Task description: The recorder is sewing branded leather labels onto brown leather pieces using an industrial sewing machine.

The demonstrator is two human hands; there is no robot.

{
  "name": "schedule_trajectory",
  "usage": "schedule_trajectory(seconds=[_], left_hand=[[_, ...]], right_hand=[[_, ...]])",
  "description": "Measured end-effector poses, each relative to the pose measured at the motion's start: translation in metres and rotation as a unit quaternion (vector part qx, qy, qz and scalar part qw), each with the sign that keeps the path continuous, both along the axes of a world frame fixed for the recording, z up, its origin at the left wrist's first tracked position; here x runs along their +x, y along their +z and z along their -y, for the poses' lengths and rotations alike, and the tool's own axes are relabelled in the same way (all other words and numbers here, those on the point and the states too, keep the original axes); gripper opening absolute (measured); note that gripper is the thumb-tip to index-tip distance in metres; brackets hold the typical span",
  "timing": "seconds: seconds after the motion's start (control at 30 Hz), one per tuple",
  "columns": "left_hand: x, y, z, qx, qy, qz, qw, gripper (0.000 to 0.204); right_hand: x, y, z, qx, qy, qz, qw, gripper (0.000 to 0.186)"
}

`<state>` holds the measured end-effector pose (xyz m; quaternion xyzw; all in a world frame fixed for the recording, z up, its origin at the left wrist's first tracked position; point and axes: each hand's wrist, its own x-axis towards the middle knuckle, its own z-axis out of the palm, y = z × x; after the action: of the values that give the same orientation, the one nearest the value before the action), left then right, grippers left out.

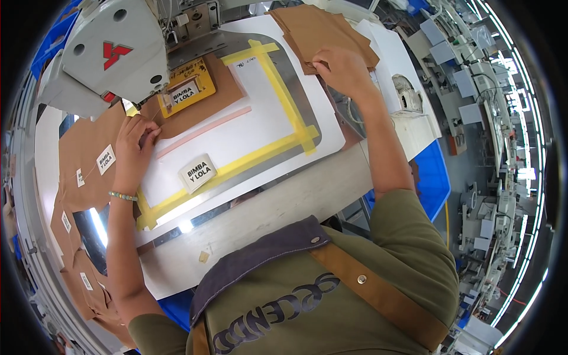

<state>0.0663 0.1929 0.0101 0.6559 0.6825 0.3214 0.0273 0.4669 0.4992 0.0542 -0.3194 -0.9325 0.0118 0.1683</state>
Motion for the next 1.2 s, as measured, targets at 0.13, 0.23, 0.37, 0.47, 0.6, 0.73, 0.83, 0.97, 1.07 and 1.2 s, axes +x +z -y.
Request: schedule_trajectory(seconds=[0.13, 0.23, 0.37, 0.47, 0.6, 0.73, 0.83, 0.97, 1.07, 1.2], left_hand=[[-0.008, 0.0, 0.005, 0.017, -0.013, -0.028, 0.999, 0.014], [-0.035, 0.002, 0.025, 0.046, -0.01, -0.079, 0.996, 0.012], [-0.085, -0.003, 0.076, -0.04, 0.12, -0.126, 0.984, 0.007], [-0.127, -0.023, 0.129, -0.065, 0.185, -0.142, 0.97, 0.006], [-0.177, -0.036, 0.217, -0.114, 0.321, -0.036, 0.94, 0.01], [-0.166, -0.018, 0.226, -0.117, 0.341, -0.048, 0.932, 0.018], [-0.123, 0.006, 0.197, 0.002, 0.268, -0.171, 0.948, 0.027], [-0.077, 0.029, 0.161, 0.002, 0.21, -0.18, 0.961, 0.037], [-0.02, 0.045, 0.115, 0.015, 0.123, -0.145, 0.982, 0.038], [0.025, 0.054, 0.082, -0.037, -0.002, -0.042, 0.998, 0.033]], right_hand=[[0.001, 0.003, -0.006, -0.046, 0.002, -0.028, 0.999, 0.018], [0.005, 0.002, -0.01, -0.092, -0.008, -0.054, 0.994, 0.018], [0.01, 0.002, -0.009, -0.114, -0.021, -0.069, 0.991, 0.018], [0.013, -0.001, -0.015, -0.115, -0.034, -0.051, 0.991, 0.017], [-0.003, -0.003, -0.021, -0.144, -0.016, -0.164, 0.976, 0.016], [-0.016, -0.009, -0.029, -0.04, 0.003, -0.336, 0.941, 0.017], [-0.03, -0.003, -0.008, 0.029, 0.039, -0.277, 0.96, 0.017], [-0.065, -0.013, 0.016, 0.095, 0.162, -0.083, 0.979, 0.017], [-0.075, -0.02, 0.013, 0.09, 0.115, -0.091, 0.985, 0.015], [-0.085, -0.019, 0.023, 0.037, 0.14, -0.136, 0.98, 0.011]])
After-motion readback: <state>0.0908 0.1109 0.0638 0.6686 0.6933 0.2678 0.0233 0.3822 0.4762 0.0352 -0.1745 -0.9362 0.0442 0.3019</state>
